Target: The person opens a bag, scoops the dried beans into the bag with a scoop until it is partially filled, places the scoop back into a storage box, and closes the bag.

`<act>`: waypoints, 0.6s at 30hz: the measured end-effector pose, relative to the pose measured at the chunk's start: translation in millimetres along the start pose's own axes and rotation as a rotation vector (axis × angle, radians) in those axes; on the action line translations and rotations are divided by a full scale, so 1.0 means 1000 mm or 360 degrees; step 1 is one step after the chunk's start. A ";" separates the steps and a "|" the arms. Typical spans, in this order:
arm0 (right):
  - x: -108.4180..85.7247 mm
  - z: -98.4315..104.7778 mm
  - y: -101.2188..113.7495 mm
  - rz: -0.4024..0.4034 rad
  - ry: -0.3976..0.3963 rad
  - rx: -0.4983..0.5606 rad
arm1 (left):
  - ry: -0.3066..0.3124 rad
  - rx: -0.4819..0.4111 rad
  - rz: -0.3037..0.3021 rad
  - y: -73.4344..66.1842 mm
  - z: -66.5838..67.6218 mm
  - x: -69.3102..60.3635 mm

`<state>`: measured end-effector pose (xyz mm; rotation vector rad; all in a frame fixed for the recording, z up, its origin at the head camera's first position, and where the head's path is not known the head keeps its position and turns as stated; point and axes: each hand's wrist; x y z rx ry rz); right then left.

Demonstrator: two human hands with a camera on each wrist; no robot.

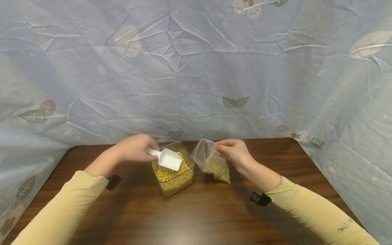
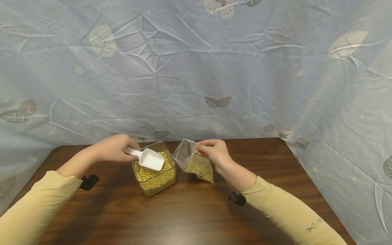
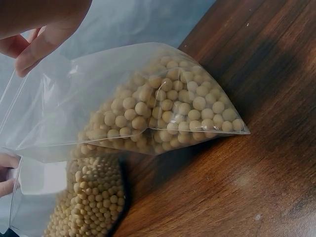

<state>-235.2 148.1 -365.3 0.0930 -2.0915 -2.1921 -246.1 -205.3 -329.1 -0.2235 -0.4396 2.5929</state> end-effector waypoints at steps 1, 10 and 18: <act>0.000 0.000 0.000 -0.0001 0.0000 -0.0003 | 0.0005 0.0015 -0.0009 0.000 -0.001 0.001; -0.001 0.001 0.001 -0.0018 0.0000 -0.0006 | 0.0094 0.0124 0.0034 -0.003 -0.001 0.003; -0.001 0.001 0.000 -0.0006 -0.0005 -0.0014 | 0.0080 0.0264 0.0050 -0.009 0.004 0.004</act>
Point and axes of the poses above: each hand's wrist, its own x-axis towards the middle knuckle, its own z-axis out of the back of the hand, y = z × x, and after that the axes turned 13 degrees about z, right-handed
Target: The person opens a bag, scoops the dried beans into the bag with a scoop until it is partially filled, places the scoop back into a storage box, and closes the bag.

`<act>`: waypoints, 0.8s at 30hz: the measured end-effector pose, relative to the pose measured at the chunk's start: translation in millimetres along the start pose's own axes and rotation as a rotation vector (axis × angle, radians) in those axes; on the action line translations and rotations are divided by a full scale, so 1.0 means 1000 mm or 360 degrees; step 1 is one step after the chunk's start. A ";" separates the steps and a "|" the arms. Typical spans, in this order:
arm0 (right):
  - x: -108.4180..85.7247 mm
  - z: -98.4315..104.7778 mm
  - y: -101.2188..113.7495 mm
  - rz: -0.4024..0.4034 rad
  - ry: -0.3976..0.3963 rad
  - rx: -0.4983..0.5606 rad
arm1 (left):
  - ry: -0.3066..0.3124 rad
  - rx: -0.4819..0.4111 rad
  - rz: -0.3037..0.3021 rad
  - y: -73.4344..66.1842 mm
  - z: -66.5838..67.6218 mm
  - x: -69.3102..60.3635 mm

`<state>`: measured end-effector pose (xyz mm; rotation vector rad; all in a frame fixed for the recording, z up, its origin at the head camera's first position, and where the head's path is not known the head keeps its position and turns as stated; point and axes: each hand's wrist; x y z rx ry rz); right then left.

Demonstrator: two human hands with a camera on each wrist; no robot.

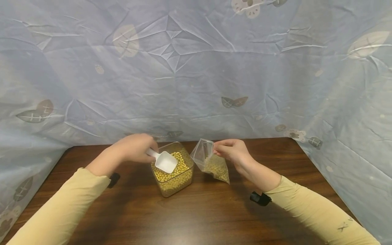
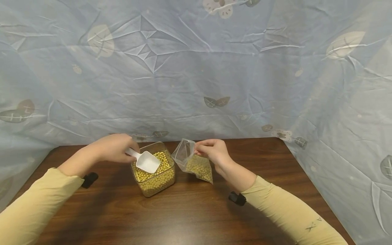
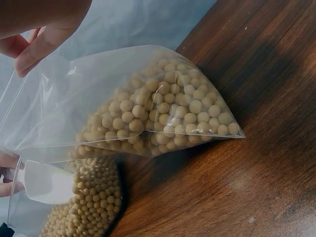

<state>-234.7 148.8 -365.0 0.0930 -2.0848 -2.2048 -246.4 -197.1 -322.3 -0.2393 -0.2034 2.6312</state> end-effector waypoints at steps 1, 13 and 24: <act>0.000 0.000 0.000 0.0000 0.0001 0.0000 | 0.0009 0.0020 -0.0007 -0.002 0.000 0.001; -0.001 0.000 -0.001 -0.0003 -0.0014 0.0032 | 0.0132 0.0174 -0.0099 -0.030 -0.024 0.021; -0.001 0.000 -0.002 -0.0003 -0.0022 0.0053 | 0.0130 0.0001 -0.0104 -0.027 -0.041 0.026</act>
Point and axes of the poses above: each hand's wrist, its own x-axis towards the middle knuckle, its own z-axis out of the back of the hand, y = z × x, and after that the axes turned 13 degrees about z, right-handed
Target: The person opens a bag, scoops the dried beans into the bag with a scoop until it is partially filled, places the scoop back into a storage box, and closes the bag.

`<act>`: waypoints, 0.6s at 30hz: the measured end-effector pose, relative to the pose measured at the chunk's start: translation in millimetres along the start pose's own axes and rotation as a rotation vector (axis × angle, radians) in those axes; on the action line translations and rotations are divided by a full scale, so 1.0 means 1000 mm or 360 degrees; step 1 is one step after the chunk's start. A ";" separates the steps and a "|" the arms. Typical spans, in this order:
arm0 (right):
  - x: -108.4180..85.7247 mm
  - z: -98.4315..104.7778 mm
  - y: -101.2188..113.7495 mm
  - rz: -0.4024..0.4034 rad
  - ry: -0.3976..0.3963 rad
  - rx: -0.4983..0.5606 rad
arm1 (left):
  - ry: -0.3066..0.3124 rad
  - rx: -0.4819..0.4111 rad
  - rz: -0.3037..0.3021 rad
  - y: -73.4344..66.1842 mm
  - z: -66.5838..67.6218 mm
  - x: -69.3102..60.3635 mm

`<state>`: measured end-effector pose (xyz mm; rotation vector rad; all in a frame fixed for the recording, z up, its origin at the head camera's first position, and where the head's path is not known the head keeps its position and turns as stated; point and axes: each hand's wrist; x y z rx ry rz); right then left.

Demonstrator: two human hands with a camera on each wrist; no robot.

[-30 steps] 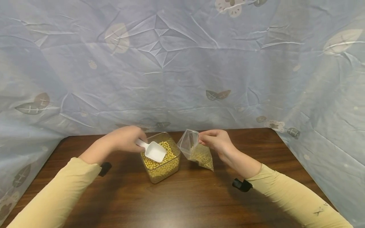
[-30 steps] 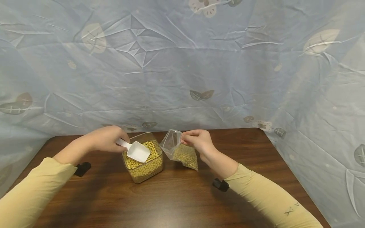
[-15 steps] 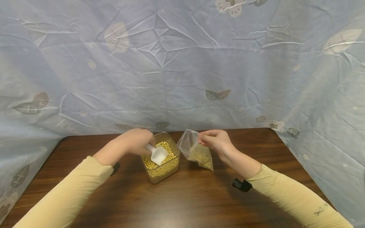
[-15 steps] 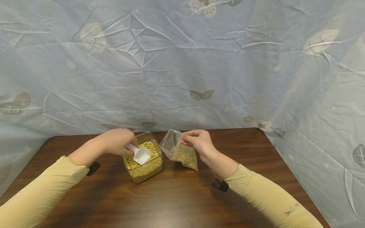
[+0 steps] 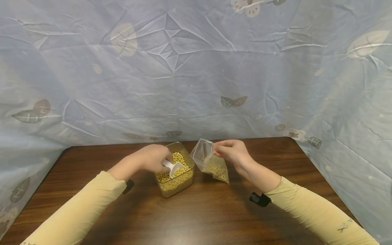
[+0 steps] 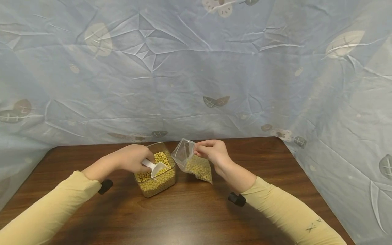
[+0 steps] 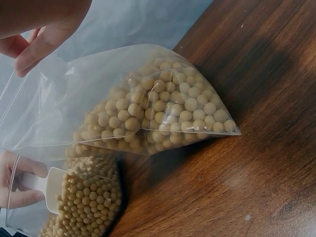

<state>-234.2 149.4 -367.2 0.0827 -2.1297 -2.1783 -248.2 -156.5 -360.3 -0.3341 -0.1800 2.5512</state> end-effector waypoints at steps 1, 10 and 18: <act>0.000 0.000 0.000 0.0000 0.0000 -0.0002 | -0.0007 -0.0004 0.0000 0.000 0.000 0.000; -0.001 0.000 0.000 -0.0012 0.0004 -0.0014 | -0.0045 -0.0117 -0.0034 0.004 -0.001 -0.002; 0.000 0.001 0.000 -0.0013 0.0006 0.0000 | -0.0048 -0.0257 -0.0057 0.008 0.002 -0.006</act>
Point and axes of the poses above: each hand's wrist, its own x-axis towards the middle knuckle, its own z-axis out of the back of the hand, y = z × x, and after that the axes turned 13 degrees about z, right-handed
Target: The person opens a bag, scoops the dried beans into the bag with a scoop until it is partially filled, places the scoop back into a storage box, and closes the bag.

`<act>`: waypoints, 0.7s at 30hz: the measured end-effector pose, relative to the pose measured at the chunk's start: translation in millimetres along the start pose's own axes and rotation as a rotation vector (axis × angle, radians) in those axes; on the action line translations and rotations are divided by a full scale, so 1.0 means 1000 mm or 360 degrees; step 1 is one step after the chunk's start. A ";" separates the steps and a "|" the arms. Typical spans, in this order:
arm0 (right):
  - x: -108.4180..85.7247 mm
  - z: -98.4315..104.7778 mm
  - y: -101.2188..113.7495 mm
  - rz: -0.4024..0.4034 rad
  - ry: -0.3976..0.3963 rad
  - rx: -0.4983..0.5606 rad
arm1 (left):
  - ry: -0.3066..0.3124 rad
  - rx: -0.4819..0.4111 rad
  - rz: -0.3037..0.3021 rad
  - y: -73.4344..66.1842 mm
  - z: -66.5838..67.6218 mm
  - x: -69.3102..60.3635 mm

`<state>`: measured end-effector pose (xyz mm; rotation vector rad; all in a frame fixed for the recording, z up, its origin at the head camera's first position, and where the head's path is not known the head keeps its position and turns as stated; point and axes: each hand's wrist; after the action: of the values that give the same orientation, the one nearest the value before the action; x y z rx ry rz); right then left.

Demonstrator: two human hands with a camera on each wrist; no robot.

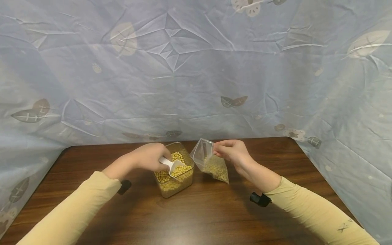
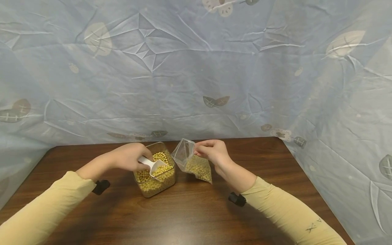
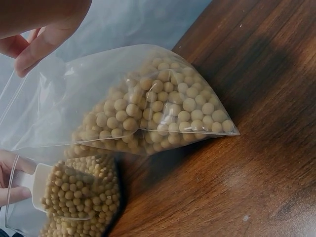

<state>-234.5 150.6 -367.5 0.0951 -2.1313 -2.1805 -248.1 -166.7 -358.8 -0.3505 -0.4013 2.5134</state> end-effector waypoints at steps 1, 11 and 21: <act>0.000 0.000 0.000 -0.0002 -0.0007 0.0006 | 0.0001 -0.0017 0.0004 0.000 0.001 -0.001; 0.000 0.000 -0.001 0.0005 -0.0016 0.0017 | -0.0019 -0.0148 0.0028 0.004 0.007 -0.007; 0.000 0.000 -0.002 -0.0012 -0.0016 0.0046 | -0.0028 -0.0307 0.0038 0.012 0.010 -0.014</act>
<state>-234.9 151.0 -369.5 0.0948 -2.1720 -2.1592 -246.2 -185.8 -351.1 -0.4098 -0.6529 2.5086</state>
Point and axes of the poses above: each hand's wrist, its own x-axis towards the middle knuckle, its own z-axis out of the back of the hand, y = z × x, and after that the axes turned 13 degrees about z, right-handed
